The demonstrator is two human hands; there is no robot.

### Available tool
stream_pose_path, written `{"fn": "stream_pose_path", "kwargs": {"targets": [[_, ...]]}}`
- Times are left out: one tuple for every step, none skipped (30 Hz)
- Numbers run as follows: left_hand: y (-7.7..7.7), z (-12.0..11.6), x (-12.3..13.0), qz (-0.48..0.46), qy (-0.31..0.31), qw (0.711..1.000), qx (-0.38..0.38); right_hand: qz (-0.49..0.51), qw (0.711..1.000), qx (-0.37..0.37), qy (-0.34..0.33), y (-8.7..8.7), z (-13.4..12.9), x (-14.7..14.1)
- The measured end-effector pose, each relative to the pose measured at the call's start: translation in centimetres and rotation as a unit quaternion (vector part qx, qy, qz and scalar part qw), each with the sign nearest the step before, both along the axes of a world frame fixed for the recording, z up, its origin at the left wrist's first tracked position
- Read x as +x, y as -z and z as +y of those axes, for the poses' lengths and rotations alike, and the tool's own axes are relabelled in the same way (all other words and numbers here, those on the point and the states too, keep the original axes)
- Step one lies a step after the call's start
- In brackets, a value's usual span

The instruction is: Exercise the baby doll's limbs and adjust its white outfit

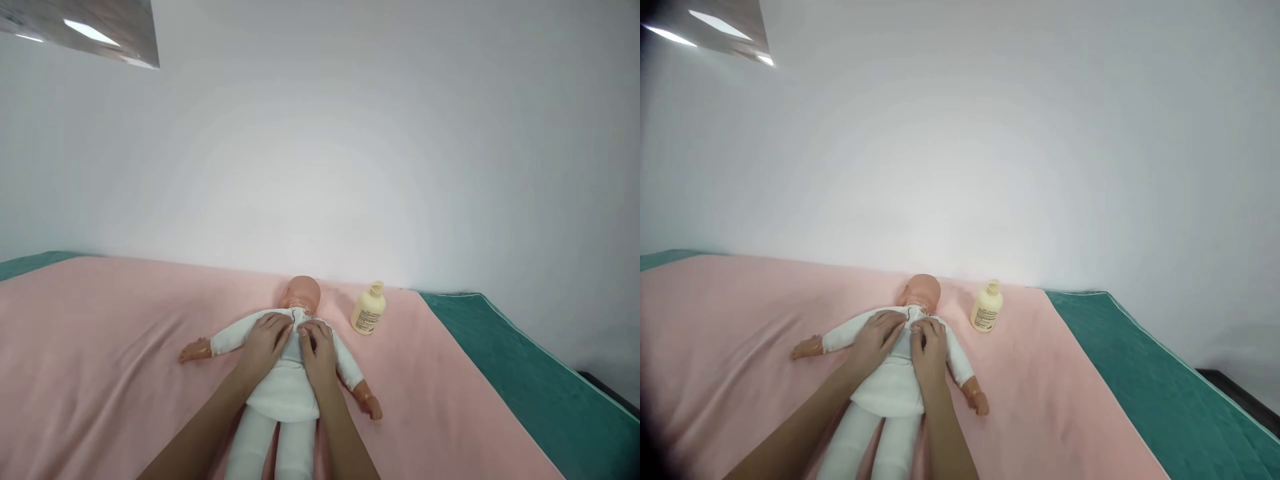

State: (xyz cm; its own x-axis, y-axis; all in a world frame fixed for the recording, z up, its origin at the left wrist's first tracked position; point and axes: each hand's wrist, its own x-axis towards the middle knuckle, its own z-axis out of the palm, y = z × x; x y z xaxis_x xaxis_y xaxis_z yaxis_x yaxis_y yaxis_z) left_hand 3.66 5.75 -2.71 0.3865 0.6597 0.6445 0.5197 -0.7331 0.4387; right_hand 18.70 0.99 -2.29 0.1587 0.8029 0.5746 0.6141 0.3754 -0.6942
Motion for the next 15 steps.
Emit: {"fn": "stream_pose_path", "kwargs": {"targets": [[-0.01,-0.03,-0.01,0.003,-0.002,1.000,-0.004,-0.001,1.000,-0.001,-0.002,-0.03,-0.03,-0.01],[-0.01,-0.04,-0.02,0.008,-0.004,1.000,-0.009,-0.004,1.000,-0.006,-0.003,-0.06,-0.01,-0.01],[0.00,-0.03,-0.03,0.014,-0.006,1.000,-0.015,-0.008,1.000,-0.015,-0.003,-0.09,0.05,-0.01],[0.02,0.00,-0.04,0.022,-0.007,1.000,-0.020,-0.015,1.000,-0.026,-0.002,-0.12,0.13,-0.01],[0.03,0.02,-0.05,0.028,-0.009,0.999,-0.024,-0.021,0.999,-0.036,-0.001,-0.14,0.21,0.00],[0.05,0.05,-0.06,0.034,-0.011,0.999,-0.026,-0.028,0.999,-0.044,0.001,-0.14,0.28,0.01],[0.05,0.06,-0.07,0.038,-0.013,0.999,-0.027,-0.033,0.998,-0.050,0.002,-0.14,0.34,0.02],[0.06,0.07,-0.08,0.042,-0.014,0.999,-0.028,-0.037,0.998,-0.054,0.002,-0.12,0.38,0.03],[0.05,0.05,-0.10,0.044,-0.015,0.999,-0.028,-0.039,0.998,-0.056,0.002,-0.08,0.39,0.04],[0.04,0.02,-0.11,0.045,-0.014,0.999,-0.027,-0.038,0.998,-0.055,0.002,-0.04,0.37,0.06],[0.02,-0.02,-0.13,0.045,-0.013,0.999,-0.025,-0.036,0.998,-0.052,0.000,0.01,0.35,0.08],[0.01,-0.06,-0.14,0.043,-0.012,0.999,-0.022,-0.034,0.998,-0.047,-0.003,0.08,0.31,0.10],[0.00,-0.09,-0.15,0.040,-0.012,0.999,-0.018,-0.033,0.999,-0.041,-0.006,0.14,0.27,0.12],[0.00,-0.12,-0.16,0.037,-0.012,0.999,-0.015,-0.033,0.999,-0.037,-0.009,0.21,0.24,0.14],[0.02,-0.12,-0.17,0.035,-0.013,0.999,-0.013,-0.036,0.999,-0.035,-0.010,0.28,0.23,0.16]]}}
